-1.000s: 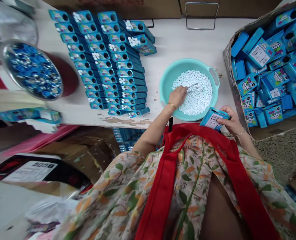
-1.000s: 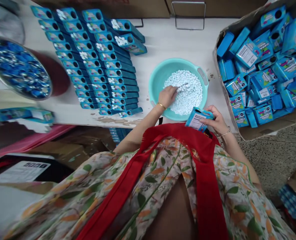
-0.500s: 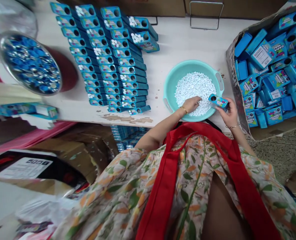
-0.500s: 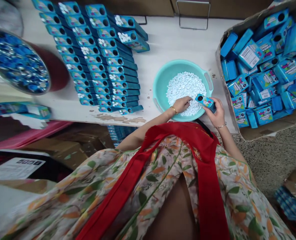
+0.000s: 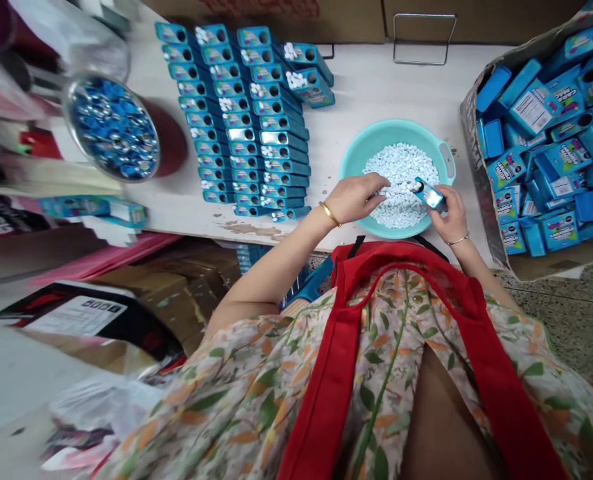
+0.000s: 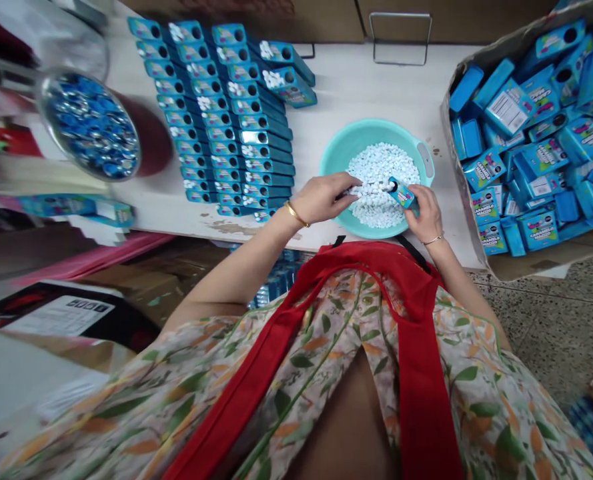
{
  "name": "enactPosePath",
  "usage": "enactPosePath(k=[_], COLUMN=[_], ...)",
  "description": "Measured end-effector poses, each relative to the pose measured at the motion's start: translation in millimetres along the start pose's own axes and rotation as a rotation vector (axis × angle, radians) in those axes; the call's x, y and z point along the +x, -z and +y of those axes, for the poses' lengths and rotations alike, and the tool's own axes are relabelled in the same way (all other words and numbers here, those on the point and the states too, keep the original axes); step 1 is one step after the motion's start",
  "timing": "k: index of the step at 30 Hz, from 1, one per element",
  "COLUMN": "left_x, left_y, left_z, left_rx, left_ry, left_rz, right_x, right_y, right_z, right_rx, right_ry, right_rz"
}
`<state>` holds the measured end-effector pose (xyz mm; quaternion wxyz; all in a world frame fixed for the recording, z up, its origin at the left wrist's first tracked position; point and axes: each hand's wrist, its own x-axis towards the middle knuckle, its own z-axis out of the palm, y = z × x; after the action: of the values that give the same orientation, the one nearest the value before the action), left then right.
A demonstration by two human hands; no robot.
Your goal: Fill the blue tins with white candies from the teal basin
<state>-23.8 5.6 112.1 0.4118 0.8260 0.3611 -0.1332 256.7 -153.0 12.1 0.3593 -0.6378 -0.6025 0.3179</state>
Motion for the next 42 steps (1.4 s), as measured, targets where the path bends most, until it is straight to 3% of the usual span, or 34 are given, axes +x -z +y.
enactPosePath(k=[4, 8, 11, 14, 16, 20, 23, 25, 28, 33, 35, 37, 40, 42], left_x=[3, 6, 4, 1, 2, 20, 41, 49, 46, 28, 25, 18, -4, -24], left_y=[30.7, 48.6, 53.3, 47.0, 31.8, -28.5, -75.9, -92.7, -91.3, -68.9, -70.0, -78.1, -98.6, -114.8], left_z=[43, 86, 96, 76, 52, 25, 31, 35, 30, 18, 11, -5, -44, -64], left_rx=[0.208, 0.328, 0.322, 0.235, 0.101, -0.464, -0.834, -0.907, -0.884, -0.853, -0.866, -0.836, -0.705, -0.666], left_ry=[0.147, 0.201, 0.199, 0.233, 0.265, 0.373, 0.464, 0.501, 0.453, 0.060, 0.032, 0.174, 0.582, 0.840], left_rz=[-0.108, -0.128, -0.087, -0.008, 0.067, 0.264, 0.455, 0.543, 0.516, 0.261, 0.291, 0.517, 0.960, 1.053], right_x=[-1, -3, -3, -2, -1, 1, 2, 4, 11, 30, 35, 39, 47, 55], right_y=[-15, -26, -31, -34, -37, -47, -57, -59, -49, -21, -12, -4, 8, 13], right_z=[1, -1, 2, 6, 7, 1, -11, -19, -28, -29, -24, -14, 8, 24], right_rx=[-0.025, -0.027, -0.015, -0.050, -0.082, -0.096, -0.076, -0.042, 0.021, 0.083, 0.110, 0.136, 0.212, 0.279], right_ry=[0.085, 0.105, 0.064, 0.019, -0.004, 0.002, 0.001, -0.004, 0.006, -0.016, -0.056, -0.159, -0.338, -0.406], right_rz=[-0.018, 0.004, -0.015, -0.008, 0.018, 0.026, -0.048, -0.107, -0.206, -0.422, -0.454, -0.369, -0.136, -0.032])
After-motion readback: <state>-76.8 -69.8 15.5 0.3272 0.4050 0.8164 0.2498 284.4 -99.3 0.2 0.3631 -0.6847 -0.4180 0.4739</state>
